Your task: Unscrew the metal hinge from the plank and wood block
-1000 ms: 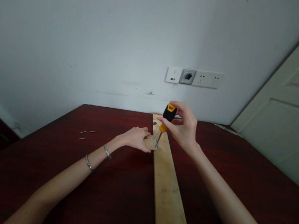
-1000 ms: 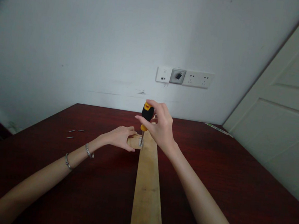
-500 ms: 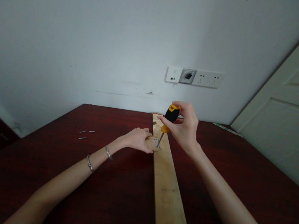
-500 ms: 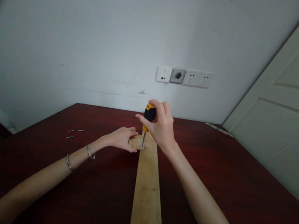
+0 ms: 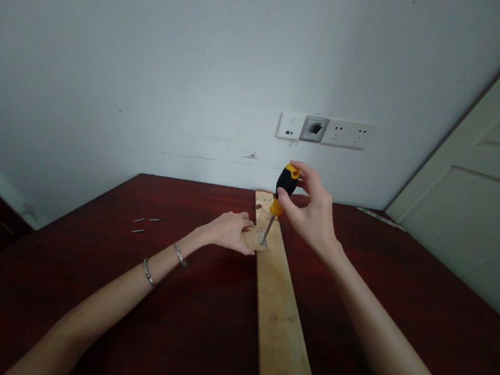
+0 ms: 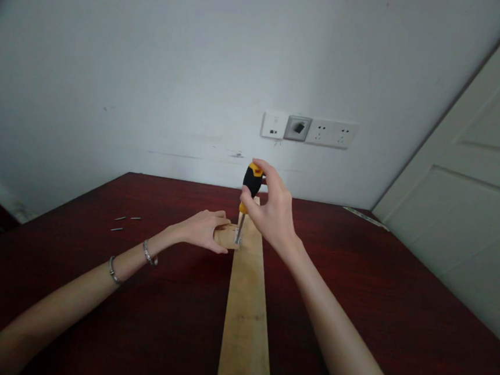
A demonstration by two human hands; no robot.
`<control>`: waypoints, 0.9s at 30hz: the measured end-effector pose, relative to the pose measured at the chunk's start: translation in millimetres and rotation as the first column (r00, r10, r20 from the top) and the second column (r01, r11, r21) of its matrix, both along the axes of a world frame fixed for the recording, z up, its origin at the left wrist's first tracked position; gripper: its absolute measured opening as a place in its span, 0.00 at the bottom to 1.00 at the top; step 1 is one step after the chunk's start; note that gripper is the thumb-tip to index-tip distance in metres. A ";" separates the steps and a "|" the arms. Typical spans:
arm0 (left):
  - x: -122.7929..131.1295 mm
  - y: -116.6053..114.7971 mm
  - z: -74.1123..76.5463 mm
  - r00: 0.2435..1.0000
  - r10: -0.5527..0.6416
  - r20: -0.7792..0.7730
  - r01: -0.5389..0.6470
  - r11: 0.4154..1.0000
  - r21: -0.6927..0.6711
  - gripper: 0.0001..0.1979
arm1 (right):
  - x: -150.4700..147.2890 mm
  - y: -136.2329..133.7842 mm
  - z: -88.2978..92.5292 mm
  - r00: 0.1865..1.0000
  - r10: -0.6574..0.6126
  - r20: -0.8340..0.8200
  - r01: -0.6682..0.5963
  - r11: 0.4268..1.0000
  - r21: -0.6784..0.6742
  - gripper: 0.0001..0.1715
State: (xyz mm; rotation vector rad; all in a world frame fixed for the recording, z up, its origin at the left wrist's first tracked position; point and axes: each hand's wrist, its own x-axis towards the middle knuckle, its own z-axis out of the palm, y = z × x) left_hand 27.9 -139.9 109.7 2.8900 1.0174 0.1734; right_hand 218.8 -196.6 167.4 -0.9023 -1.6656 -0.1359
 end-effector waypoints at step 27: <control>-5.3 5.7 -0.3 0.999 -0.036 0.024 0.036 0.999 0.009 0.30 | 3.1 4.7 -1.4 0.953 0.159 -0.259 -0.187 0.979 -0.085 0.21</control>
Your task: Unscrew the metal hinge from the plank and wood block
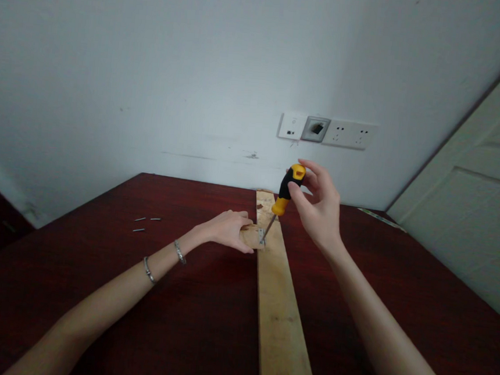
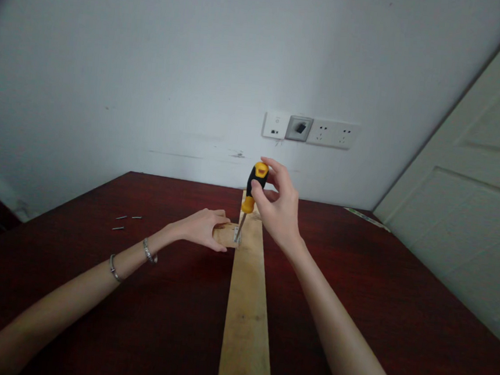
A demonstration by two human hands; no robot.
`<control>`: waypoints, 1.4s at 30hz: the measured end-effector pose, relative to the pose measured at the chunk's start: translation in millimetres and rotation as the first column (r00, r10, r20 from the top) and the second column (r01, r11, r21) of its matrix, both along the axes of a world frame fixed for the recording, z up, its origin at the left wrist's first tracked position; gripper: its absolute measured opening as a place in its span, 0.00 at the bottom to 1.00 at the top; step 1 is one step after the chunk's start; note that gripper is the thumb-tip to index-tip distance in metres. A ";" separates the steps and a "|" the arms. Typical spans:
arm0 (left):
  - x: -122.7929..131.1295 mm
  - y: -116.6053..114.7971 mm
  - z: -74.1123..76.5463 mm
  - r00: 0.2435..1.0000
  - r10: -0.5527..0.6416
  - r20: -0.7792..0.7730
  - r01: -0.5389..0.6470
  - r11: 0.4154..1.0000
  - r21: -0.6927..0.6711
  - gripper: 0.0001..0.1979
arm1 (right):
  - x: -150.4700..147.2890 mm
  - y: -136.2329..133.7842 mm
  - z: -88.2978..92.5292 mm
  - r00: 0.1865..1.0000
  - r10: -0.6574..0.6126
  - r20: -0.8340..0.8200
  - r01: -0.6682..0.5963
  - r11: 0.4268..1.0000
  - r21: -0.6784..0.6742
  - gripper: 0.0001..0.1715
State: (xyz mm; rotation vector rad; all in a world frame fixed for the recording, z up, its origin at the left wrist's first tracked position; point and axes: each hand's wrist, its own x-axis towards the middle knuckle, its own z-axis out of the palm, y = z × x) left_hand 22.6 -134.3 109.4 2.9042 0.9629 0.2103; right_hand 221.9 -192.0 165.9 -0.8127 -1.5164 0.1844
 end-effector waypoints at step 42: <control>-3.1 7.7 -6.0 0.999 -0.020 0.030 0.021 1.000 -0.023 0.28 | -5.2 7.9 -10.8 0.983 -0.034 0.182 0.030 0.999 0.028 0.36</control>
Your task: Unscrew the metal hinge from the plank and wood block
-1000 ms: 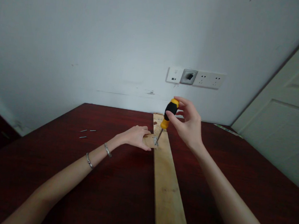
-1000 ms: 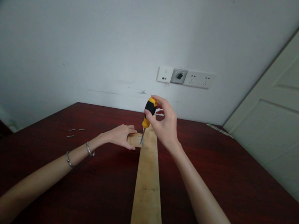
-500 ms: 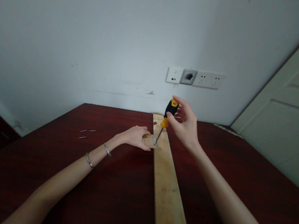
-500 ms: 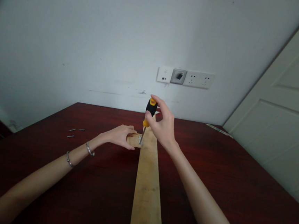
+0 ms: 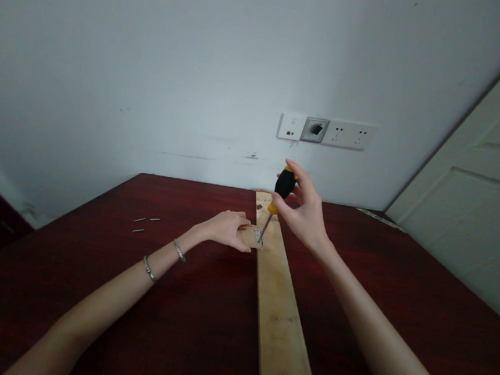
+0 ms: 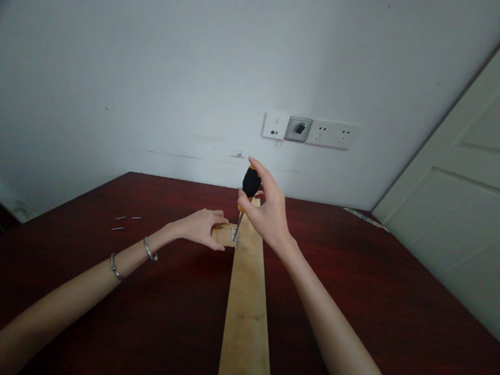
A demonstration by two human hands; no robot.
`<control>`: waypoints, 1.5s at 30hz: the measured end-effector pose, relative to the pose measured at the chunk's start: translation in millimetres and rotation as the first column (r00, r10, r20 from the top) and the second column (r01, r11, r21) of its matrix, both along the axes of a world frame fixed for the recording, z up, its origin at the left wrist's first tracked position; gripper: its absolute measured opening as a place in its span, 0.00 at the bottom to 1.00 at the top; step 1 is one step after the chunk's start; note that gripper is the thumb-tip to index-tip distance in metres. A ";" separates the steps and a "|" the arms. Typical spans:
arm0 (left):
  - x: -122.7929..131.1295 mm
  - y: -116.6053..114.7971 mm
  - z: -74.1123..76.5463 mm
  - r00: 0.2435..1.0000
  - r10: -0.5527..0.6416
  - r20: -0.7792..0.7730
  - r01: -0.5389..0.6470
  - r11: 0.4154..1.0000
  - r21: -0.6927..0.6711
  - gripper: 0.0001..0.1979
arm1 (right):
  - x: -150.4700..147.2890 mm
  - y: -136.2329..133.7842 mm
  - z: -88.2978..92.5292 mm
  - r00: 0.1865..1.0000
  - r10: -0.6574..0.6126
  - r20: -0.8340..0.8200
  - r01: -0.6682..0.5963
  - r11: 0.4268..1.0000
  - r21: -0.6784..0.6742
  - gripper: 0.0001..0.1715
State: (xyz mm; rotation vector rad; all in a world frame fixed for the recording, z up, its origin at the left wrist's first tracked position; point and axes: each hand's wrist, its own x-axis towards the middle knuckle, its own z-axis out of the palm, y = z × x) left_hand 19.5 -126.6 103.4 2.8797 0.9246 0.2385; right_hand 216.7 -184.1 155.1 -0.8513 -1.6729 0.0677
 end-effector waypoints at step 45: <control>-1.4 -1.8 1.8 0.998 -0.028 -0.053 0.029 0.999 0.014 0.32 | 1.0 -3.4 1.2 1.000 -0.011 -0.017 0.011 0.999 0.041 0.34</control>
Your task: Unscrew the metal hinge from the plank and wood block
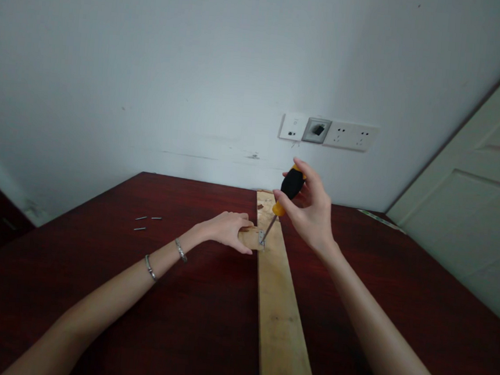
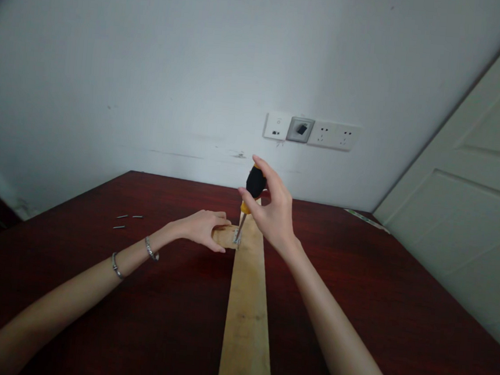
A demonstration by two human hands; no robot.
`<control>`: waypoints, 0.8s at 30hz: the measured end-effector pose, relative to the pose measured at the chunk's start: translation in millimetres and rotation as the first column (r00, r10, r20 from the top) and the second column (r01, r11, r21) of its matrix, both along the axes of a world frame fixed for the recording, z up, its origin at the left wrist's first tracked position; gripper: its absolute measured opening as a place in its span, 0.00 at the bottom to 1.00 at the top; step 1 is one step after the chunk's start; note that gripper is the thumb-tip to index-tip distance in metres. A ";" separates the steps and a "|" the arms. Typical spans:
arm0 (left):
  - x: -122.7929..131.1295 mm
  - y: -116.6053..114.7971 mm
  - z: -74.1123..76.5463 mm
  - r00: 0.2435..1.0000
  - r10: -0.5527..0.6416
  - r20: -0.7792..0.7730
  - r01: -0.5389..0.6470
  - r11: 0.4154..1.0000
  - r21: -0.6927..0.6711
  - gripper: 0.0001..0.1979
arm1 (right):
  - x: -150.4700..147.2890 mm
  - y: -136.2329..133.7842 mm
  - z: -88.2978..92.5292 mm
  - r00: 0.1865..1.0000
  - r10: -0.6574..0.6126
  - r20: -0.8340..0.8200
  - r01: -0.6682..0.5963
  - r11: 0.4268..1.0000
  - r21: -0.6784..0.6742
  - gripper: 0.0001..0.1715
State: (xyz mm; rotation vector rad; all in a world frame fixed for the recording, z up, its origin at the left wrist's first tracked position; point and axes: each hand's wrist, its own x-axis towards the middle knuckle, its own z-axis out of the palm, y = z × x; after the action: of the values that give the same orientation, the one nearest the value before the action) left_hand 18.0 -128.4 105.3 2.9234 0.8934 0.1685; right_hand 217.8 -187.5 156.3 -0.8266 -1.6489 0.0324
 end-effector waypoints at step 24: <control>-1.9 4.1 -3.5 1.000 0.009 0.025 -0.010 1.000 0.019 0.33 | -1.4 -5.4 1.5 0.992 0.064 0.111 -0.061 0.998 -0.030 0.39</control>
State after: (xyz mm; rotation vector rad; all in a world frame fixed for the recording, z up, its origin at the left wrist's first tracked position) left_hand 16.2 -124.3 101.7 2.9282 0.9075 0.2142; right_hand 216.3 -192.9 157.9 -0.8088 -1.7837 0.0530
